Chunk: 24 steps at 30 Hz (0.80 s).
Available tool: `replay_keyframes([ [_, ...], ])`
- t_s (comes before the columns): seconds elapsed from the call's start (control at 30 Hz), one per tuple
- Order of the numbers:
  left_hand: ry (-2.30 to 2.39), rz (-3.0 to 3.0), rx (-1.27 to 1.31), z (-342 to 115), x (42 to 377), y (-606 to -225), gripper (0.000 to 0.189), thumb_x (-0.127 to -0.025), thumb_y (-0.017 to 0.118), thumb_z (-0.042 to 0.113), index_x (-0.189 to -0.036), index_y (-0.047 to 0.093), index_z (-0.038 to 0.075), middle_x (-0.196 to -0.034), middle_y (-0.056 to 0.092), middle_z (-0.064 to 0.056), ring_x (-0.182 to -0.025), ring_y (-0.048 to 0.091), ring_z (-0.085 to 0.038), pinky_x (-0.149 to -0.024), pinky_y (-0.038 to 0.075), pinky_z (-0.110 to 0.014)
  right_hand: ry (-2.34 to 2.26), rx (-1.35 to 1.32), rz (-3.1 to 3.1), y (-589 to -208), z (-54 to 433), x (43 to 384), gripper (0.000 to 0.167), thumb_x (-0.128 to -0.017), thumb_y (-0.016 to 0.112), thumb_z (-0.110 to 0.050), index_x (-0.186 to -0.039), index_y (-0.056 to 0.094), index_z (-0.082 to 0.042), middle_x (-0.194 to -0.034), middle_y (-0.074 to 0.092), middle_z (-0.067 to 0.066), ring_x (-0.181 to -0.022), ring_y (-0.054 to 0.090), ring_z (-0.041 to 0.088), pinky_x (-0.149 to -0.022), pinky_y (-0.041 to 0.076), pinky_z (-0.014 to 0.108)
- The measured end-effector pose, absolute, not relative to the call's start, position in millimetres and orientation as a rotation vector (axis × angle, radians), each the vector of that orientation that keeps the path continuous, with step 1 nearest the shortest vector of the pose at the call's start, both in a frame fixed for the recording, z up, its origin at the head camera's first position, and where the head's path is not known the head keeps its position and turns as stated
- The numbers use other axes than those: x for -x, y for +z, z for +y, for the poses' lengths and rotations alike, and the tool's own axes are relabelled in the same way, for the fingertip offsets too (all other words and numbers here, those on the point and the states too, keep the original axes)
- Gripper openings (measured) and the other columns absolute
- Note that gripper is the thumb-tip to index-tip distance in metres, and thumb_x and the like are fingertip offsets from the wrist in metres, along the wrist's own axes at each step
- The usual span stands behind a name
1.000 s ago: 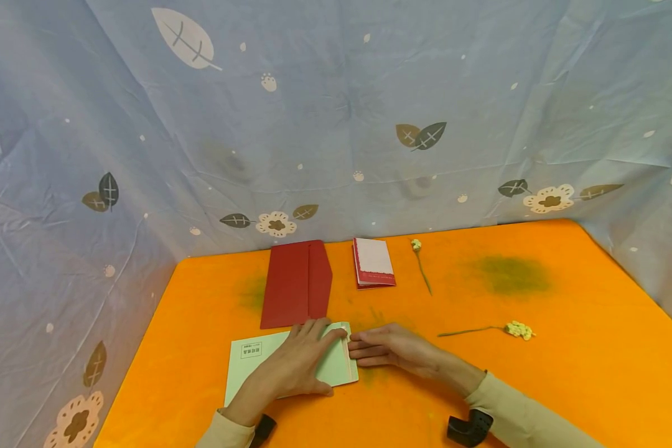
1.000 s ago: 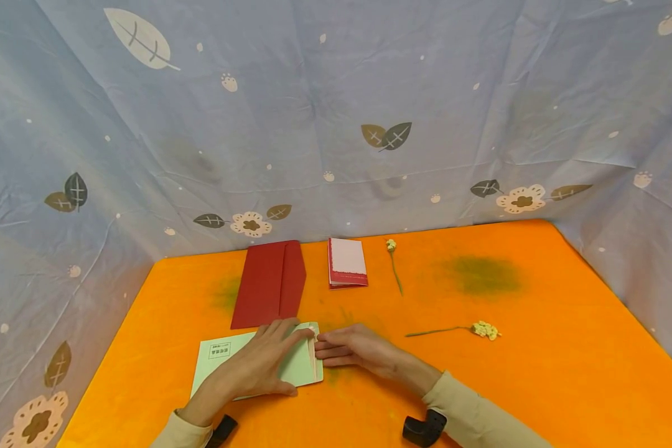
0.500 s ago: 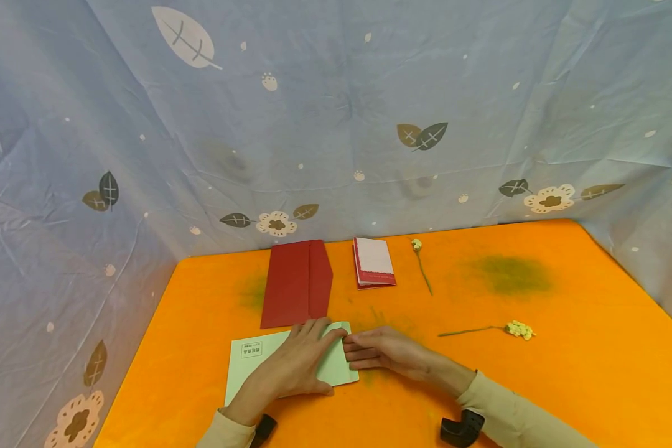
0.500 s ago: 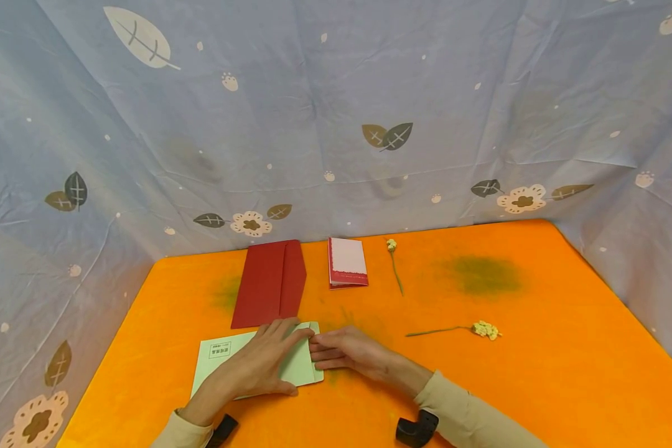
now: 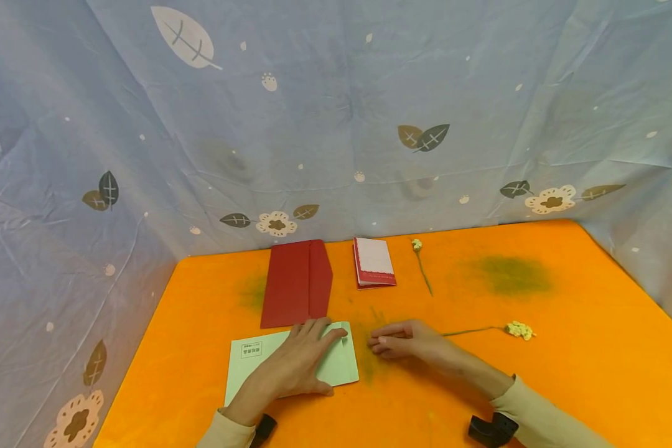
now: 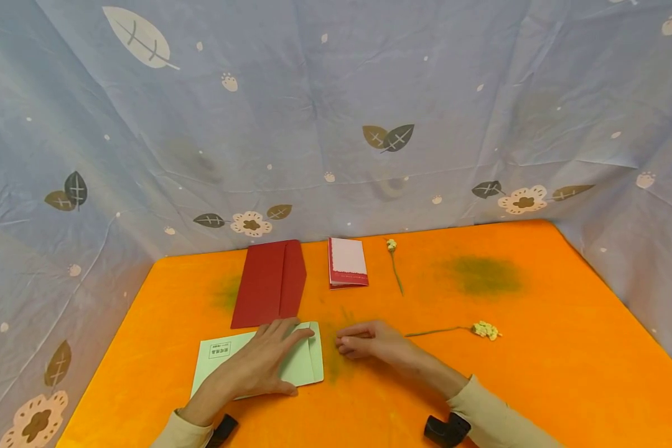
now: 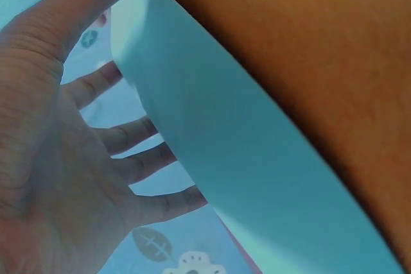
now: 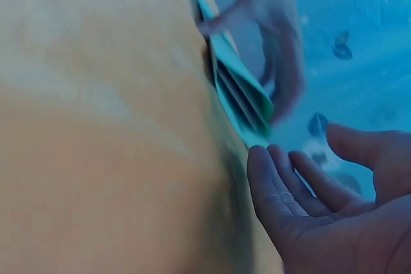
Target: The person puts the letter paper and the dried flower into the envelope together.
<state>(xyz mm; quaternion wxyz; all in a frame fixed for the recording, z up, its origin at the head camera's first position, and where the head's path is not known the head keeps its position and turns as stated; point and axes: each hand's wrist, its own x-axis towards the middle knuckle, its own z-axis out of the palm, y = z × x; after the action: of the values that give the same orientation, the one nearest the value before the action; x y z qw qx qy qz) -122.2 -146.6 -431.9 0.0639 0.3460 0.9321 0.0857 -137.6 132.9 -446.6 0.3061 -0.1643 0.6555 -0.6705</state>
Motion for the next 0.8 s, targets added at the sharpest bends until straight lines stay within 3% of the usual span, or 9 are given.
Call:
replay_keyframes([
  [0.3,0.265,2.814,-1.052,-146.2,122.1,-431.1,0.097,-0.065,0.088,0.052,-0.143,0.039,0.021,-0.143,0.039,-0.012,-0.125,0.04,-0.029,-0.104,0.037,-0.052,-1.633,0.465,2.171,-427.1,204.4,144.9,0.047,-0.097,0.062,-0.017,-0.131,0.052,0.015,-0.125,0.06,0.028,-0.11,0.064,0.031,-0.088,0.053,0.031],
  [0.6,0.266,2.83,-1.077,-146.4,121.9,-431.2,0.097,-0.064,0.088,0.052,-0.142,0.039,0.02,-0.143,0.04,-0.013,-0.124,0.041,-0.029,-0.103,0.038,-0.053,-1.469,0.344,2.467,-424.3,270.9,140.4,0.046,-0.098,0.061,-0.019,-0.133,0.053,0.01,-0.126,0.062,0.025,-0.104,0.066,0.008,-0.085,0.053,0.027],
  [0.67,0.263,2.83,-1.072,-146.4,121.8,-431.3,0.097,-0.065,0.088,0.052,-0.142,0.039,0.02,-0.143,0.039,-0.012,-0.124,0.041,-0.029,-0.102,0.037,-0.053,-1.446,0.306,2.499,-424.9,281.0,138.4,0.047,-0.098,0.06,-0.021,-0.133,0.053,0.008,-0.128,0.06,0.025,-0.101,0.064,0.001,-0.076,0.055,0.028],
  [0.8,0.264,2.827,-1.075,-145.8,121.6,-432.2,0.097,-0.065,0.088,0.052,-0.142,0.039,0.02,-0.143,0.039,-0.012,-0.124,0.041,-0.029,-0.102,0.037,-0.053,-1.455,0.25,2.521,-427.4,297.0,134.7,0.047,-0.099,0.059,-0.022,-0.135,0.052,0.008,-0.13,0.057,0.027,-0.098,0.062,-0.006,-0.072,0.055,0.029],
])
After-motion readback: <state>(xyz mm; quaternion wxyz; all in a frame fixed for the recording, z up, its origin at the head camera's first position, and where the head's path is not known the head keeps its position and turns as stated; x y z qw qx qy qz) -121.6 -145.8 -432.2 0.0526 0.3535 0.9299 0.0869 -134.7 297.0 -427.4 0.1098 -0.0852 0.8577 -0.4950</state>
